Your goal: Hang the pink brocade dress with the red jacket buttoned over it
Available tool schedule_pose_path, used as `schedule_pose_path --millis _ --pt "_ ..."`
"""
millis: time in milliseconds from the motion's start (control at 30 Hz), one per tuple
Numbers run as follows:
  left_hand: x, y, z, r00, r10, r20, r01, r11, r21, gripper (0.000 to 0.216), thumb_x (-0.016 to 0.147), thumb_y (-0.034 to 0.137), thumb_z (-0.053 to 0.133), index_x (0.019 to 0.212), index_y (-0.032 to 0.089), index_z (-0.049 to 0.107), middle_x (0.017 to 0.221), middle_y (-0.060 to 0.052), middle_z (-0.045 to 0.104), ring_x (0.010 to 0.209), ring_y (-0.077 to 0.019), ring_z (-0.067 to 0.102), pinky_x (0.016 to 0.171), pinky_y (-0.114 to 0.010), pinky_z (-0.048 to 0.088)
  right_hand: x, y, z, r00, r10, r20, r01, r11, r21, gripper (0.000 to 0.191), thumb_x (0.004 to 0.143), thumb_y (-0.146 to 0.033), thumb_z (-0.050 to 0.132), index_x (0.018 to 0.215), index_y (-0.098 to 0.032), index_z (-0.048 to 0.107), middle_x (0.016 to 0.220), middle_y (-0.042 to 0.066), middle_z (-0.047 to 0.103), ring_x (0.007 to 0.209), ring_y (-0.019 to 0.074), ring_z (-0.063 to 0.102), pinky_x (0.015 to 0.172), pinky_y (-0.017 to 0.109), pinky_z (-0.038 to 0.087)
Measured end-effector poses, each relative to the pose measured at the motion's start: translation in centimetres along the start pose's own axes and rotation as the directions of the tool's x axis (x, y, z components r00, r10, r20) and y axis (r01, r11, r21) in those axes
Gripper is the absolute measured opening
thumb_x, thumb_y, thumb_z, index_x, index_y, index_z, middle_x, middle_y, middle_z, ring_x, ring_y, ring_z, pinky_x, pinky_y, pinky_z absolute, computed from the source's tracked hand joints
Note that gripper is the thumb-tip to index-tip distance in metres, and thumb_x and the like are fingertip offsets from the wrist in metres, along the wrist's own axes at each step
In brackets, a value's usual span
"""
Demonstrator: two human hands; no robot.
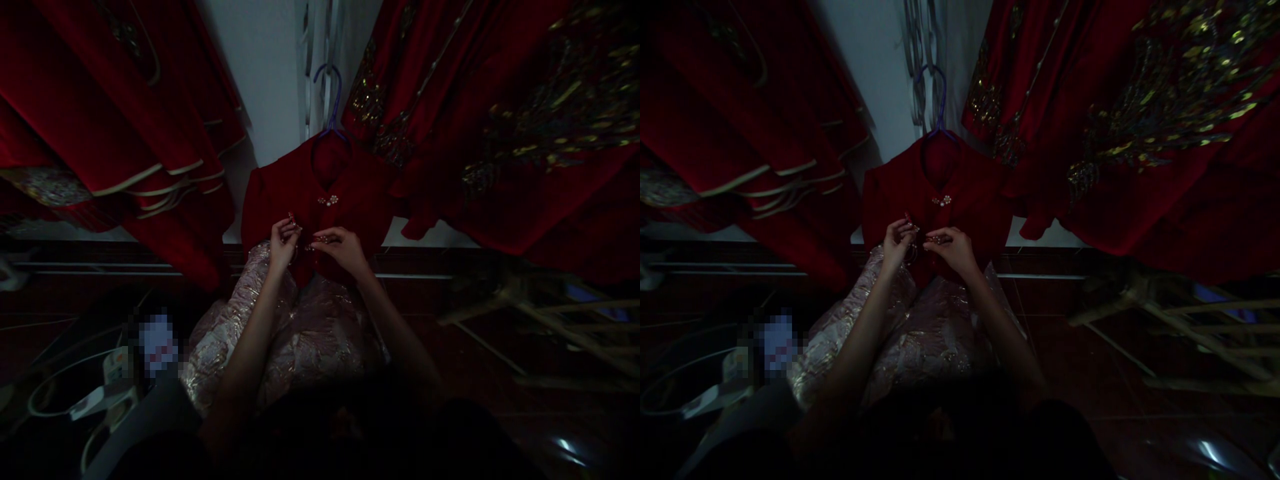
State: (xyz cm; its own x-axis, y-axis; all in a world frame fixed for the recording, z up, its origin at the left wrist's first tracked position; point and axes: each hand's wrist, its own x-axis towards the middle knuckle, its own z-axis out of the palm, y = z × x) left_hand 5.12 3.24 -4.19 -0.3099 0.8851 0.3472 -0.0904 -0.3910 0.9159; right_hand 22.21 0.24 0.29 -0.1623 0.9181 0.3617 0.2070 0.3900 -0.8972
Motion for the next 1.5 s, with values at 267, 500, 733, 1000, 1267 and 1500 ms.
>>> schedule_pose_path --millis 267,500,733,1000,1267,1500 --pt "0.5 0.4 0.0 1.000 0.011 0.021 -0.010 0.998 -0.067 0.038 0.069 0.032 0.071 0.100 0.020 0.055 0.099 -0.006 0.065 0.091 -0.0143 0.064 0.089 -0.031 0.051 4.0 0.8 2.7 0.997 -0.056 -0.051 0.055 0.998 -0.004 0.029 0.070 -0.036 0.074 0.095 -0.021 0.074 0.094 0.005 0.071 0.077 0.0143 0.066 0.076 0.029 0.055" --pt "0.7 0.9 0.2 1.000 0.003 0.019 -0.002 0.998 -0.060 0.035 0.069 0.033 0.072 0.099 0.016 0.063 0.102 -0.009 0.069 0.090 -0.0160 0.066 0.090 -0.034 0.051 4.8 0.1 4.2 0.984 -0.137 -0.111 0.126 0.987 -0.095 0.025 0.078 -0.020 0.063 0.102 -0.021 0.070 0.098 0.005 0.066 0.077 0.0118 0.065 0.076 0.026 0.057" --pt "0.7 1.1 0.2 1.000 0.000 -0.027 -0.001 0.999 -0.043 0.035 0.066 0.032 0.074 0.096 0.014 0.066 0.099 -0.010 0.071 0.087 -0.0178 0.068 0.088 -0.037 0.053 4.2 0.1 4.3 0.976 -0.170 -0.137 0.160 0.984 -0.081 0.025 0.080 -0.022 0.061 0.104 -0.021 0.068 0.093 0.004 0.061 0.080 0.0116 0.061 0.073 0.025 0.058" --pt "0.8 1.3 0.4 0.999 -0.026 -0.025 0.025 0.999 -0.040 0.032 0.067 0.028 0.073 0.094 0.014 0.067 0.097 -0.009 0.071 0.087 -0.0180 0.068 0.089 -0.038 0.053 4.1 -0.3 4.9 0.967 -0.165 -0.197 0.153 0.986 -0.070 0.020 0.083 -0.023 0.058 0.101 -0.021 0.066 0.096 0.004 0.060 0.082 0.0116 0.060 0.073 0.024 0.057" --pt "1.1 1.5 0.4 0.998 -0.007 -0.063 0.010 0.999 0.051 0.026 0.068 0.027 0.071 0.090 0.012 0.070 0.089 -0.009 0.073 0.078 -0.0166 0.068 0.080 -0.033 0.055 4.4 -0.3 5.2 0.973 -0.169 -0.154 0.148 0.979 -0.142 0.023 0.083 -0.017 0.054 0.103 -0.022 0.065 0.096 0.004 0.059 0.083 0.0123 0.058 0.075 0.025 0.057" --pt "1.5 1.8 -0.3 0.988 0.149 -0.044 -0.135 0.962 0.236 0.018 0.072 0.025 0.067 0.087 0.015 0.070 0.082 -0.004 0.071 0.072 -0.0142 0.066 0.074 -0.027 0.052 4.3 -0.3 5.4 0.972 -0.182 -0.151 0.162 0.977 -0.140 0.022 0.086 -0.018 0.051 0.104 -0.021 0.064 0.101 0.006 0.060 0.087 0.0128 0.059 0.079 0.026 0.056"
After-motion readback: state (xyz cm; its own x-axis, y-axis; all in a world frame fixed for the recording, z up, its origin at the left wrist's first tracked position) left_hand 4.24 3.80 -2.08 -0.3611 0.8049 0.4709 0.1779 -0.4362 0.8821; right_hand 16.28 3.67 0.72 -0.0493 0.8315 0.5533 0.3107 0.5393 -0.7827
